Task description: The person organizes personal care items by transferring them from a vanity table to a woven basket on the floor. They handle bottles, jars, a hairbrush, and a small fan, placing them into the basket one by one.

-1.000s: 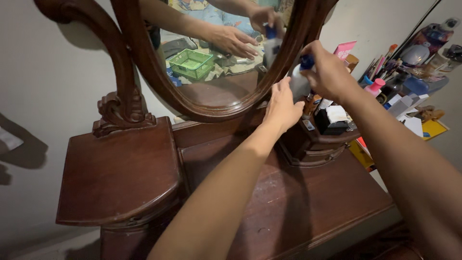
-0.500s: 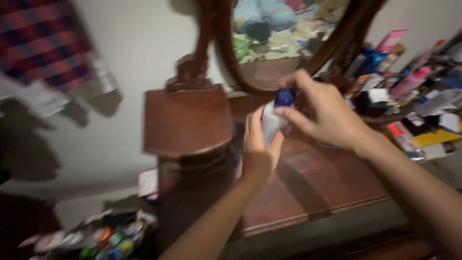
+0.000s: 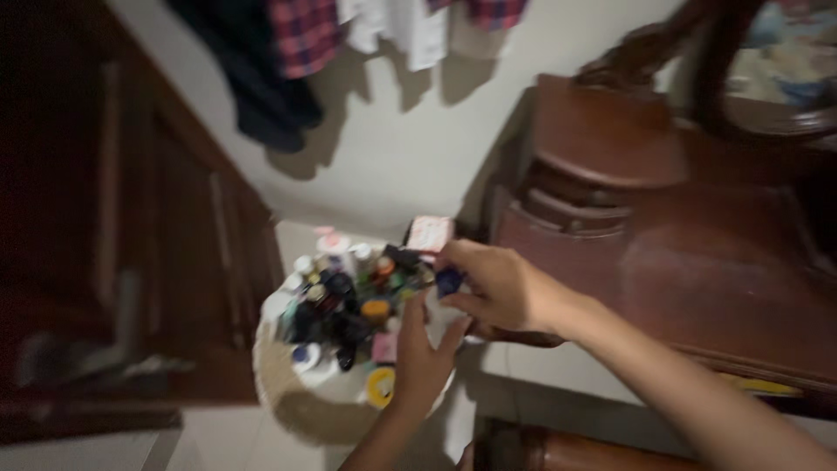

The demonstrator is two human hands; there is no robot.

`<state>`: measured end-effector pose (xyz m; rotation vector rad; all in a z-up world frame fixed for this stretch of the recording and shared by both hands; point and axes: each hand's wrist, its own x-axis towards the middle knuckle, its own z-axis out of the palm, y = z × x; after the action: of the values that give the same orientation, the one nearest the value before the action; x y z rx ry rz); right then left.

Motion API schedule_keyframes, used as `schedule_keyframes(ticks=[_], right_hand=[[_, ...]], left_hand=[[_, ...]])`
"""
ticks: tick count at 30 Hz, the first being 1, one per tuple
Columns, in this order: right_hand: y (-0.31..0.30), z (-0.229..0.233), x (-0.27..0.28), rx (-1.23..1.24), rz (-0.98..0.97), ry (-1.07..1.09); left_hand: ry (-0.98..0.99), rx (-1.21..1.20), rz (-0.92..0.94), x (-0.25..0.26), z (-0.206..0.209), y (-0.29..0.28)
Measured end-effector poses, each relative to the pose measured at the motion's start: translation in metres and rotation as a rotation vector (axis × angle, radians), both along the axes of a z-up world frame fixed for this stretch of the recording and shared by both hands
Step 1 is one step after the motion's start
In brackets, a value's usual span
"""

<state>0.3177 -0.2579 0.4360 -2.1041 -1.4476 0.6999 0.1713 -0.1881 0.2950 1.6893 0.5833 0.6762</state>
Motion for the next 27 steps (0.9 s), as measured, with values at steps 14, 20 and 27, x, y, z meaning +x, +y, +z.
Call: schedule_keyframes(ticks=[14, 20, 27], right_hand=[[0.139, -0.243, -0.182, 0.105, 0.251, -0.006], [0.147, -0.312, -0.205, 0.102, 0.186, -0.088], [0.153, -0.349, -0.211, 0.093, 0.148, -0.165]], left_hand=[[0.522, -0.250, 0.371, -0.188, -0.291, 0.124], [0.462, -0.265, 0.341, -0.190, -0.357, 0.138], [0.394, -0.341, 0.262, -0.189, -0.368, 0.151]])
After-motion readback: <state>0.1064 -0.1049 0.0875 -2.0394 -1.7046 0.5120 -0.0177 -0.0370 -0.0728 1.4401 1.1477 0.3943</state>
